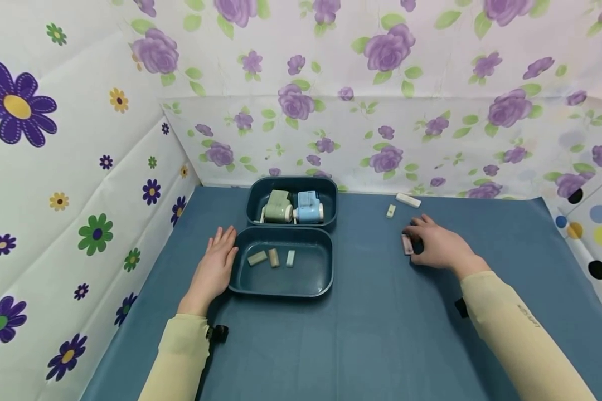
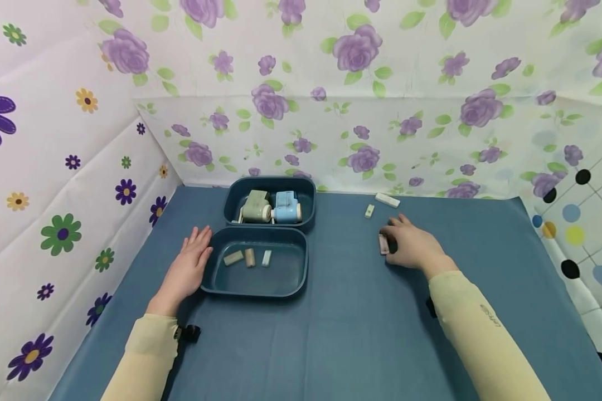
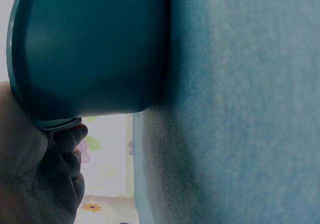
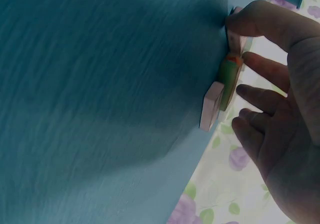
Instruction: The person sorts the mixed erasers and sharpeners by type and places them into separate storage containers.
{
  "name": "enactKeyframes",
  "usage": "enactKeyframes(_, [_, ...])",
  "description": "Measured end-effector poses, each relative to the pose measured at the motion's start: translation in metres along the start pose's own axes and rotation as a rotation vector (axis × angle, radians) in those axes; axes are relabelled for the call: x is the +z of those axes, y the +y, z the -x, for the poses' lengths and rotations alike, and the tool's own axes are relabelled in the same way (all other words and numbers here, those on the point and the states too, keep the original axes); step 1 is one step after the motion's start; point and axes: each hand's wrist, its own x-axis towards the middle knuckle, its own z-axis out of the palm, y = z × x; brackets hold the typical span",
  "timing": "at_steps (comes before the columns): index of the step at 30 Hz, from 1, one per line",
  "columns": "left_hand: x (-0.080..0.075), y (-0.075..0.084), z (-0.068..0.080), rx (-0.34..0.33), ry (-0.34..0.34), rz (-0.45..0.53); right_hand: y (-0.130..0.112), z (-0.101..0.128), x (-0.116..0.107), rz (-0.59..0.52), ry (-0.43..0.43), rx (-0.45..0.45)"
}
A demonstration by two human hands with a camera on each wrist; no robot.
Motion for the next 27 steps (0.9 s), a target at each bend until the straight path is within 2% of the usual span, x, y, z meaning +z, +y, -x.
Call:
enactKeyframes(7, [0.0012,-0.001,0.0044,0.0,0.003,0.007,0.0032,0.0035,0.0033,-0.04,0.028,-0.023])
enactKeyframes(17, [0.0002,0.0,0.0011,0.011,0.023,0.01,0.0017,-0.0014,0.0006,-0.055,0.008,0.028])
enactKeyframes(27, [0.0003,0.0001,0.0025,0.007,0.024,0.018,0.0003,-0.0038,0.0018,-0.061,0.01,0.034])
